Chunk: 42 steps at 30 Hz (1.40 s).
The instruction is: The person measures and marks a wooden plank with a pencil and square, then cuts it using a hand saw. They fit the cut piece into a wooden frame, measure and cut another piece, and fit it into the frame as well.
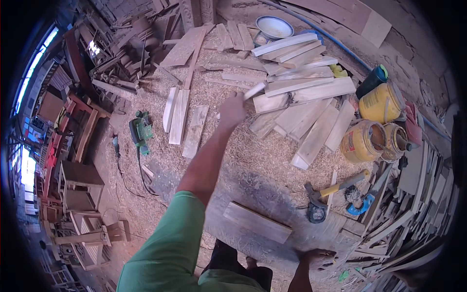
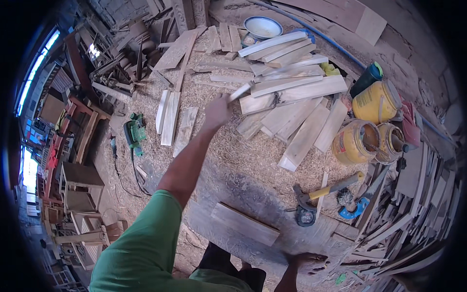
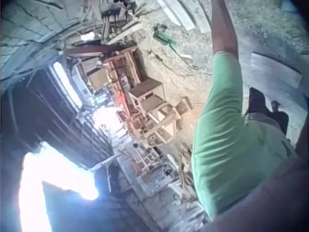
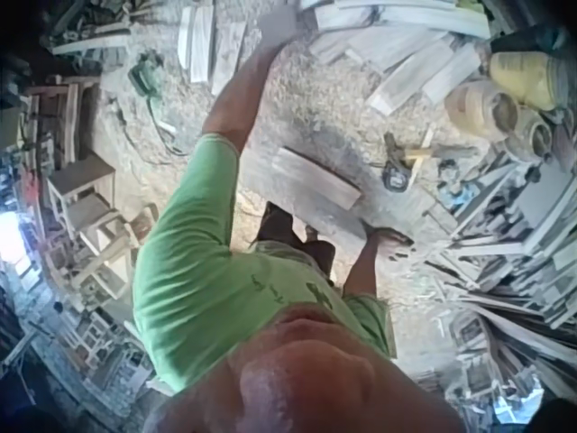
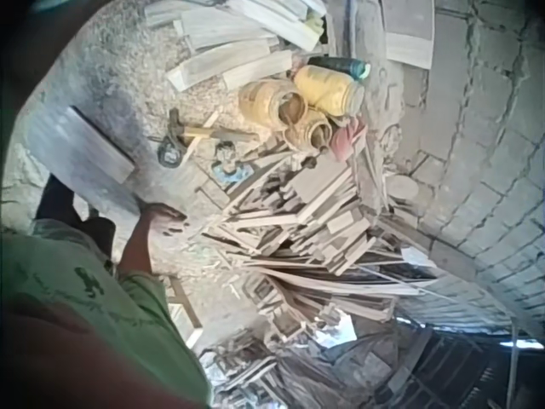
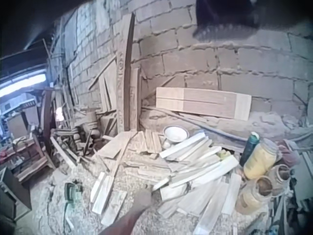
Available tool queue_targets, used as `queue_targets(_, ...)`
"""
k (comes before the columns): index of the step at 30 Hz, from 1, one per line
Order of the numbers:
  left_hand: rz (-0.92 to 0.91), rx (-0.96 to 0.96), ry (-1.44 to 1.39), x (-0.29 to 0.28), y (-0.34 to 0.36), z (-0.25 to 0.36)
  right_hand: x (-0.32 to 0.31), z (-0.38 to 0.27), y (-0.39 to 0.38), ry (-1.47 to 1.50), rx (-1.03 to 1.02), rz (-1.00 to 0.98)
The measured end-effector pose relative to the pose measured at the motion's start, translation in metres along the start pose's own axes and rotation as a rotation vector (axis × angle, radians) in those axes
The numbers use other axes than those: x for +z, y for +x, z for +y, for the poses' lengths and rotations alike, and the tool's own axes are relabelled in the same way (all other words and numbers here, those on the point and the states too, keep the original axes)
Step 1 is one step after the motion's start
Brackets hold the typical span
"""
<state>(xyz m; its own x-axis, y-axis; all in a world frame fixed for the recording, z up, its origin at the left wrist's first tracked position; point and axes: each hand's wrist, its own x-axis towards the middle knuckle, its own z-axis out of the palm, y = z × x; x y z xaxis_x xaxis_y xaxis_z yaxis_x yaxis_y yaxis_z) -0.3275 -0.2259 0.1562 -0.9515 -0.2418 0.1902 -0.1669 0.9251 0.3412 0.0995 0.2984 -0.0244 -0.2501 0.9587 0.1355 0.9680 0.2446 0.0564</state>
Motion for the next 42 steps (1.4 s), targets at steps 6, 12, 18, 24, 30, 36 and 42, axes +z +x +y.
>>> queue_targets(6, 0.104, 0.024, -0.136, -0.07, -0.021, -0.083, 0.007, 0.002, 0.001, -0.013, 0.005, 0.014)
queue_targets(12, 0.541, -0.264, -0.024, -0.113, -0.001, -0.219, 0.006, 0.006, 0.005, 0.029, -0.012, 0.07)
queue_targets(18, 0.109, -0.715, -0.057, -0.019, -0.085, -0.297, 0.007, 0.005, 0.006, 0.064, 0.001, 0.051)
queue_targets(24, 0.17, -0.627, 0.091, -0.024, -0.106, -0.282, 0.012, 0.002, 0.005, 0.079, -0.034, 0.214)
queue_targets(30, 0.086, -0.736, -0.597, -0.068, -0.117, -0.233, 0.006, 0.007, 0.008, 0.063, -0.014, 0.162)
queue_targets(36, 0.005, -0.714, 0.191, -0.024, -0.147, -0.198, 0.01, 0.001, -0.004, 0.094, -0.02, 0.117)
queue_targets(42, -0.05, -0.767, 0.005, 0.005, -0.132, -0.182, 0.005, 0.001, -0.003, -0.061, 0.004, 0.081)
